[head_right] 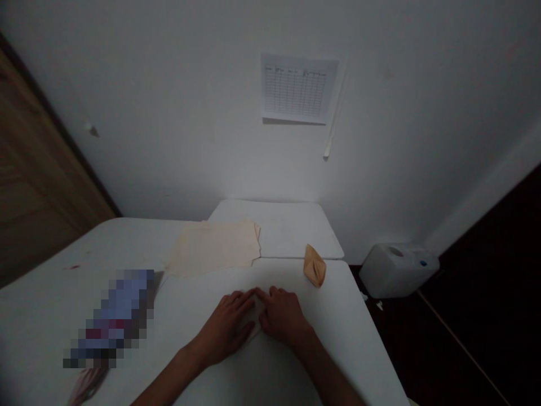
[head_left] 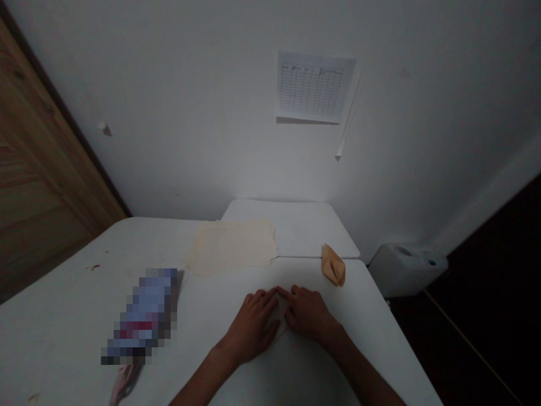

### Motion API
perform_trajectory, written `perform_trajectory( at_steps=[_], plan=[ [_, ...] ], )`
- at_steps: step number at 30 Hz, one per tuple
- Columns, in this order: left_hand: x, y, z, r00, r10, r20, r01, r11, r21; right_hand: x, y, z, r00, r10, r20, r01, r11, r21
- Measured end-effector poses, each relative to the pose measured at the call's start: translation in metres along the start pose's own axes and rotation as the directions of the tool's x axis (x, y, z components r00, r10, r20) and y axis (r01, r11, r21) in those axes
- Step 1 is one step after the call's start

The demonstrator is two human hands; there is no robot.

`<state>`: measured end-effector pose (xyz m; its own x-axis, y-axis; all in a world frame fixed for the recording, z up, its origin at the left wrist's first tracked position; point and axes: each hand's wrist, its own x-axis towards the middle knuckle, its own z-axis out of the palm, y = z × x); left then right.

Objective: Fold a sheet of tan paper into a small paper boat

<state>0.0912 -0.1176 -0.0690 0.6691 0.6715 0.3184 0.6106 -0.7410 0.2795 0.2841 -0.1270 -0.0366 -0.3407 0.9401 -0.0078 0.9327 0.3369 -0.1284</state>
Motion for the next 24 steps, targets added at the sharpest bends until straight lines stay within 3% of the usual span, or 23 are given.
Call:
perform_trajectory(
  at_steps=[17,24],
  plan=[
    [0.0,0.001,0.002,0.999,-0.004,-0.032,0.005,1.0,0.026,-0.055,0.015,0.021,0.997,-0.04,-0.061,0.034,0.995,-0.096],
    [-0.004,-0.001,0.007,0.999,-0.009,-0.038,0.011,0.999,0.05,-0.05,0.013,0.015,0.995,-0.024,-0.101,0.019,0.998,-0.053]
  ],
)
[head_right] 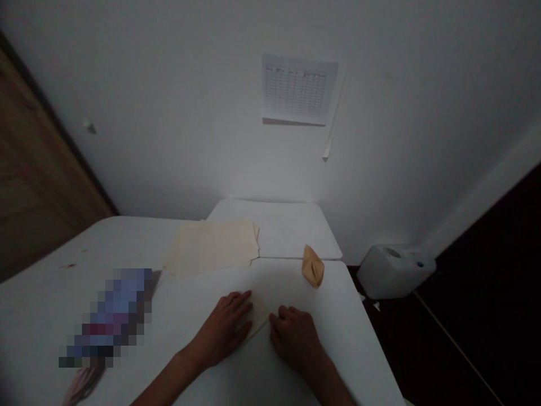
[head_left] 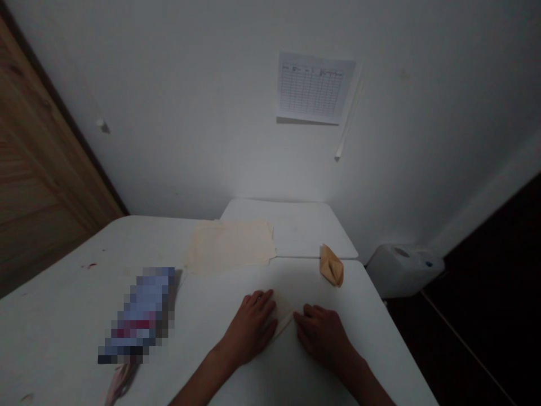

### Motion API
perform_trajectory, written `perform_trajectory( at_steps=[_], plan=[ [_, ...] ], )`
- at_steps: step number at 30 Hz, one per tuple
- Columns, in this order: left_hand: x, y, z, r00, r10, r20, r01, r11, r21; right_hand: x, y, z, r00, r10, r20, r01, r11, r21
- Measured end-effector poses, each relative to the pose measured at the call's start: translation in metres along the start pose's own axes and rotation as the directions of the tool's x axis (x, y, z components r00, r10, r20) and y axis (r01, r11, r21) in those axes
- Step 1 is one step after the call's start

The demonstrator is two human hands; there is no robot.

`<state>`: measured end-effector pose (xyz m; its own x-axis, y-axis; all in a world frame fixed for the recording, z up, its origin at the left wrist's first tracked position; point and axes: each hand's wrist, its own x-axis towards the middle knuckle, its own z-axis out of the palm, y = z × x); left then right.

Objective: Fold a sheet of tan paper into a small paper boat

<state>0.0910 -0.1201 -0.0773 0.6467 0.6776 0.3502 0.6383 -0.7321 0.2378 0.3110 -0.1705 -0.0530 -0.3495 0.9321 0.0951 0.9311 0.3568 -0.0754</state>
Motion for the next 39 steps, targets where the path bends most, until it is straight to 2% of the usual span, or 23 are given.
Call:
perform_trajectory(
  at_steps=[6,11,15,21,26,35,39],
  plan=[
    [-0.001,0.0,0.0,1.0,-0.001,-0.003,0.001,1.0,0.006,0.039,-0.002,-0.002,0.998,0.058,-0.008,-0.058,0.997,0.055],
    [0.0,0.001,-0.002,0.999,-0.01,0.034,0.009,1.0,0.024,0.06,0.0,-0.006,1.0,-0.008,0.029,0.006,0.998,0.064],
    [0.001,0.002,-0.002,0.999,-0.016,0.041,0.016,1.0,0.02,0.06,0.001,-0.012,0.995,-0.069,0.079,0.066,0.997,0.03],
    [0.001,0.005,-0.006,0.997,-0.036,0.071,0.035,0.999,0.008,0.06,-0.001,-0.016,0.988,-0.083,0.13,0.085,0.996,-0.005],
    [0.001,0.007,-0.007,0.997,-0.043,0.065,0.042,0.999,0.009,0.062,-0.004,-0.015,0.987,-0.051,0.152,0.052,0.999,-0.003],
    [-0.005,-0.001,0.005,0.999,-0.046,0.003,0.046,0.999,0.005,0.06,-0.006,-0.014,0.991,-0.018,0.133,0.014,0.999,0.03],
    [-0.011,-0.004,0.005,0.999,-0.052,0.005,0.052,0.999,0.001,0.06,-0.006,-0.013,0.992,-0.011,0.127,0.006,0.999,0.036]
  ],
)
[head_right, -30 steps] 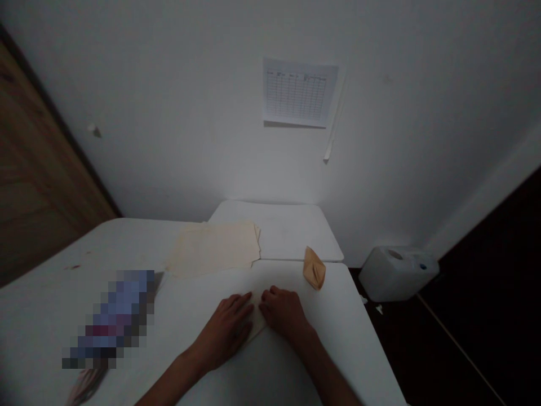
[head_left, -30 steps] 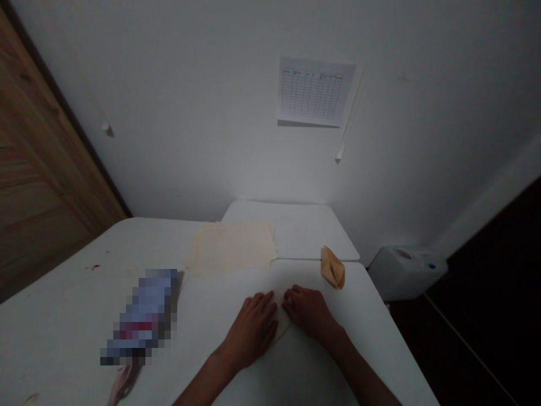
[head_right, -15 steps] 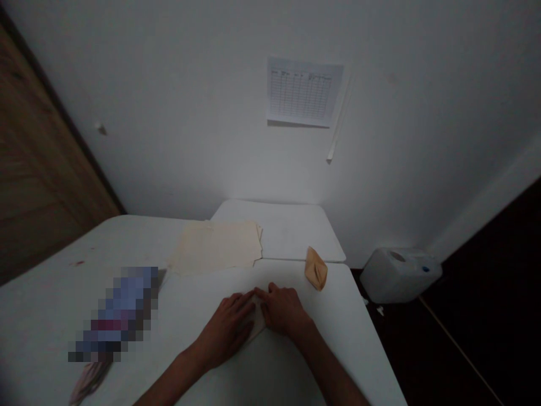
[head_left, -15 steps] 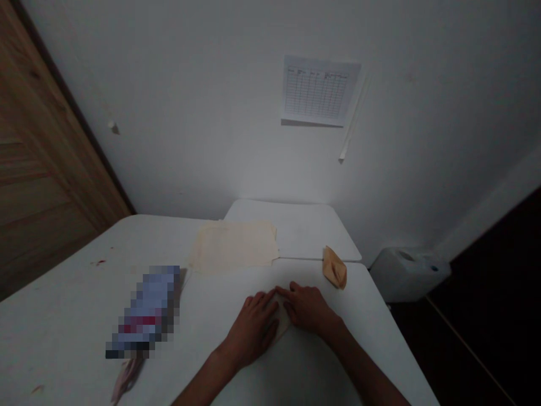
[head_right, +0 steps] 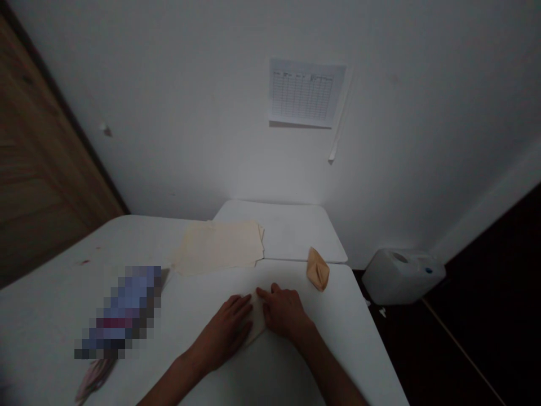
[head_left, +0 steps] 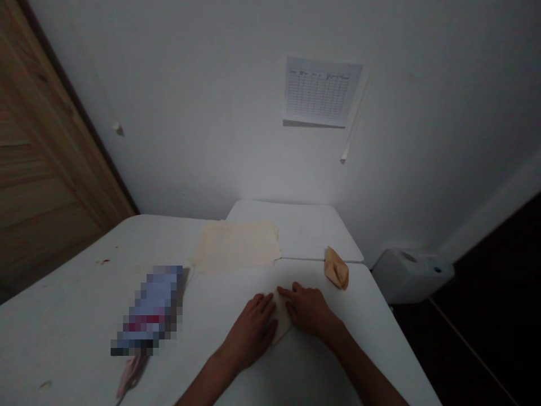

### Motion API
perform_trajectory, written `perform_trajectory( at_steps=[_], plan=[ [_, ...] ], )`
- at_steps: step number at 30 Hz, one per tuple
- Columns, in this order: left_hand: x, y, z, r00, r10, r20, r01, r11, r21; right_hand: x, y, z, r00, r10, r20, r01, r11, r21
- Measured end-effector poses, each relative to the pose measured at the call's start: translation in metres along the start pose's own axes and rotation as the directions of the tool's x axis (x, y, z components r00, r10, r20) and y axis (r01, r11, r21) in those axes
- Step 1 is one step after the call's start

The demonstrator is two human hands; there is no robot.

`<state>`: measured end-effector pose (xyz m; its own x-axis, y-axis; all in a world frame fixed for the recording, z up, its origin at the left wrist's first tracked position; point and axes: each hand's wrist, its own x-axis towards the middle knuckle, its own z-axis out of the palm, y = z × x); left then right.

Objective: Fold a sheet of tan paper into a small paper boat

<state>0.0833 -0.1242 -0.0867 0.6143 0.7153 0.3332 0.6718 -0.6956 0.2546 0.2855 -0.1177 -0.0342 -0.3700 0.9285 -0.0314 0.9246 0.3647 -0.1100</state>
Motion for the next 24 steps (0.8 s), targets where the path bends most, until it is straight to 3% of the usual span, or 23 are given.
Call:
perform_trajectory(
  at_steps=[6,24],
  plan=[
    [-0.005,-0.002,-0.009,1.0,0.017,0.0,-0.017,0.999,-0.045,0.001,-0.001,0.002,1.0,0.014,0.003,-0.014,1.0,0.005],
    [-0.028,-0.014,-0.025,0.999,0.043,0.018,-0.045,0.99,0.132,-0.001,-0.002,0.001,1.0,0.004,-0.006,-0.004,1.0,0.003]
  ],
)
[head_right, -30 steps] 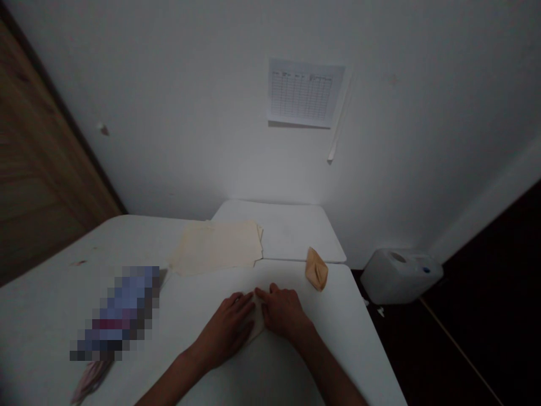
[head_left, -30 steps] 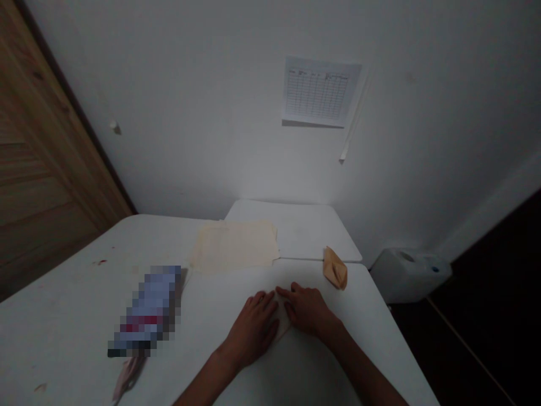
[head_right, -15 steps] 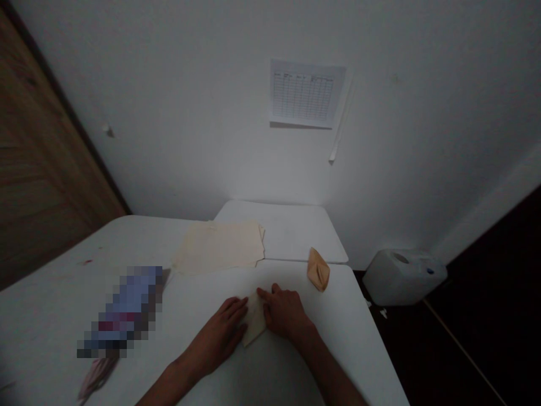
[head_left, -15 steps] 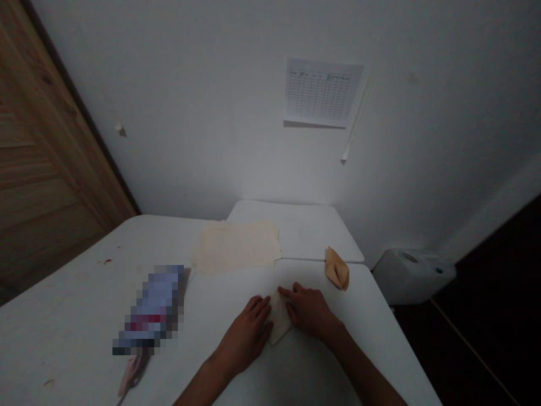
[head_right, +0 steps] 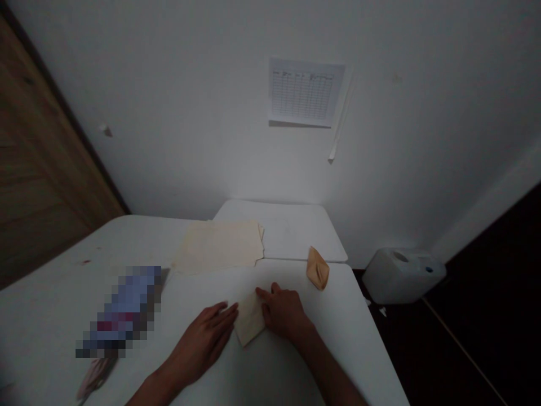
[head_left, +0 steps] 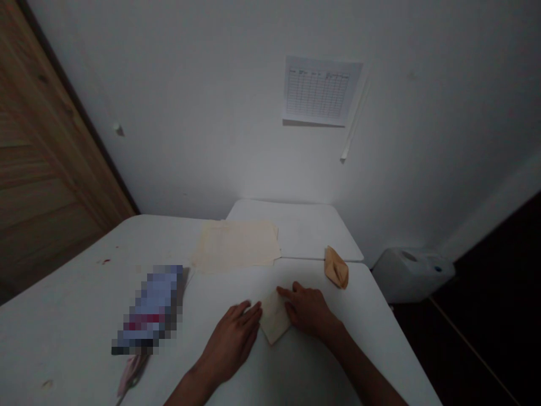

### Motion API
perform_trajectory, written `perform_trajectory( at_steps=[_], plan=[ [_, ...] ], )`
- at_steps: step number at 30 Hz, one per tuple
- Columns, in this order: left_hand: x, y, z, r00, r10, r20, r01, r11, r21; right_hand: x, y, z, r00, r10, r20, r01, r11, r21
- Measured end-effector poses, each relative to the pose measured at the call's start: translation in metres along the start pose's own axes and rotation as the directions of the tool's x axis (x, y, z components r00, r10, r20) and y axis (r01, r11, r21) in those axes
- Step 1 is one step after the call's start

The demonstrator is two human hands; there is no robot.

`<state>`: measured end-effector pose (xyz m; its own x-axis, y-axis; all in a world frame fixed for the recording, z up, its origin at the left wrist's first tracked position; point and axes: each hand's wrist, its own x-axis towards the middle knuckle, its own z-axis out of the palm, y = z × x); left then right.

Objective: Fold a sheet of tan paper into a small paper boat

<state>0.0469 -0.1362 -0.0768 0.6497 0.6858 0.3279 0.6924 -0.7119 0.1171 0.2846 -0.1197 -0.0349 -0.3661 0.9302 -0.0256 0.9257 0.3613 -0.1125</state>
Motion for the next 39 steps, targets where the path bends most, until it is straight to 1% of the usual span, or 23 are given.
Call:
perform_trajectory(
  at_steps=[6,10,16,18,21,23,25,29,32,36,39],
  plan=[
    [-0.009,-0.003,-0.005,1.0,0.015,0.01,-0.015,1.0,0.007,0.001,0.0,0.001,1.0,0.006,-0.002,-0.006,1.0,0.001],
    [-0.011,-0.003,-0.008,1.0,0.02,-0.01,-0.02,1.0,-0.005,0.001,0.0,0.0,1.0,0.006,0.007,-0.007,1.0,0.02],
    [0.001,0.007,-0.005,0.999,-0.028,-0.034,0.028,1.0,0.012,0.0,-0.002,0.002,1.0,-0.013,0.002,0.013,1.0,0.021],
    [0.005,0.009,-0.005,1.0,0.008,-0.012,-0.009,1.0,-0.03,0.0,-0.001,0.003,1.0,-0.031,-0.007,0.031,0.999,0.019],
    [0.009,0.01,-0.008,0.993,0.103,0.054,-0.095,0.987,-0.132,0.001,-0.001,0.005,0.998,-0.051,-0.021,0.052,0.999,0.017],
    [0.012,0.011,-0.009,0.989,0.126,0.079,-0.111,0.979,-0.169,0.001,-0.001,0.006,0.998,-0.053,-0.028,0.054,0.998,0.011],
    [0.014,0.011,-0.009,0.989,0.118,0.087,-0.101,0.978,-0.182,0.0,-0.001,0.008,0.998,-0.052,-0.033,0.053,0.999,0.006],
    [0.019,0.013,-0.006,0.994,0.086,0.069,-0.072,0.98,-0.184,-0.003,0.0,0.012,0.996,-0.045,-0.074,0.046,0.999,0.015],
    [0.027,0.015,-0.003,0.997,0.07,0.038,-0.062,0.982,-0.178,-0.007,0.002,0.018,0.993,-0.027,-0.116,0.029,0.999,0.02],
    [0.041,0.014,0.0,0.997,0.073,0.019,-0.067,0.972,-0.224,-0.011,0.003,0.026,0.988,-0.01,-0.151,0.012,1.0,0.014],
    [0.048,0.012,-0.001,0.995,0.098,0.024,-0.089,0.964,-0.25,-0.013,0.004,0.027,0.987,-0.028,-0.158,0.031,0.999,0.015]
  ],
)
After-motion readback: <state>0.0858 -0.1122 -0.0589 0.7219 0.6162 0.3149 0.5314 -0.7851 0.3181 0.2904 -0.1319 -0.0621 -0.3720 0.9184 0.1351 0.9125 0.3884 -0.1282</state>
